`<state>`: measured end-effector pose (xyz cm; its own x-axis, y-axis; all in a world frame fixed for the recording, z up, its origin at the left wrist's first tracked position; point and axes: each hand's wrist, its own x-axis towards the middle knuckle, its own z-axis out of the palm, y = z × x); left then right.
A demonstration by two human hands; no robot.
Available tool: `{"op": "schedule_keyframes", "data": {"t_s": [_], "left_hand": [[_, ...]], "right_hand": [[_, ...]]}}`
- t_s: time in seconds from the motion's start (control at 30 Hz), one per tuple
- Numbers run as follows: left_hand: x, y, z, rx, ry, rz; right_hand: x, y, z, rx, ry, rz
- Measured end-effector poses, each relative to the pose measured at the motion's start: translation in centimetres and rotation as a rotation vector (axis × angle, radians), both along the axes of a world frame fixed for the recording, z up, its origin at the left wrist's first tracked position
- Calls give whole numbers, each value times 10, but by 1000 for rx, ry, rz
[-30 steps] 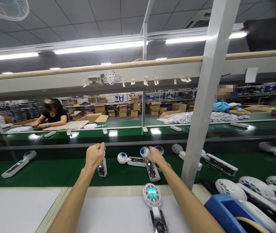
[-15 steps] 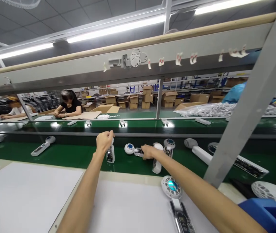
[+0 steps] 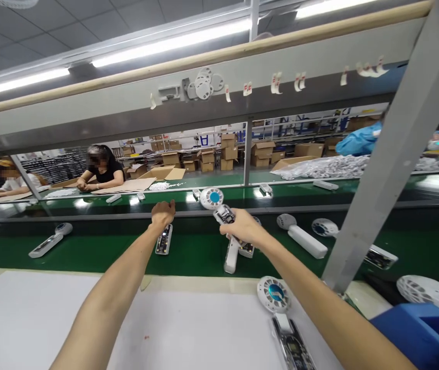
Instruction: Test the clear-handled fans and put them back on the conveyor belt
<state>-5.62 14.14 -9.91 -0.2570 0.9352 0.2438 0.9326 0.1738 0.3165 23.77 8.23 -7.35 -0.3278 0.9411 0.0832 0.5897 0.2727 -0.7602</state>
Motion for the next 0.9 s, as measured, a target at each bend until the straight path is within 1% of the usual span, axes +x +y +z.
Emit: {"op": "schedule_keyframes", "data": {"t_s": [0.13, 0.23, 0.3, 0.37, 0.43, 0.5, 0.6, 0.67, 0.73, 0.83, 0.9], "left_hand": [[-3, 16, -1, -75, 56, 33], [-5, 15, -3, -131, 101, 7], [-8, 5, -8, -159, 129, -9], [-10, -11, -17, -155, 162, -18], [-8, -29, -26, -109, 207, -32], [2, -44, -30, -39, 261, -68], [36, -53, -25, 36, 335, -193], [69, -52, -21, 42, 381, -301], [106, -51, -21, 21, 428, -383], [158, -50, -32, -48, 495, -428], [182, -51, -43, -115, 533, -420]], "right_hand": [[34, -12, 21, 30, 246, -71], [51, -14, 33, 20, 369, -128], [59, -16, 40, 10, 439, -158], [64, -18, 45, 10, 507, -181], [68, -22, 50, 2, 576, -188], [69, -26, 53, -26, 641, -172], [70, -29, 56, -67, 714, -131], [70, -30, 57, -79, 750, -115], [70, -32, 58, -87, 773, -105], [71, -35, 60, -88, 792, -95], [73, -37, 61, -85, 802, -93]]}}
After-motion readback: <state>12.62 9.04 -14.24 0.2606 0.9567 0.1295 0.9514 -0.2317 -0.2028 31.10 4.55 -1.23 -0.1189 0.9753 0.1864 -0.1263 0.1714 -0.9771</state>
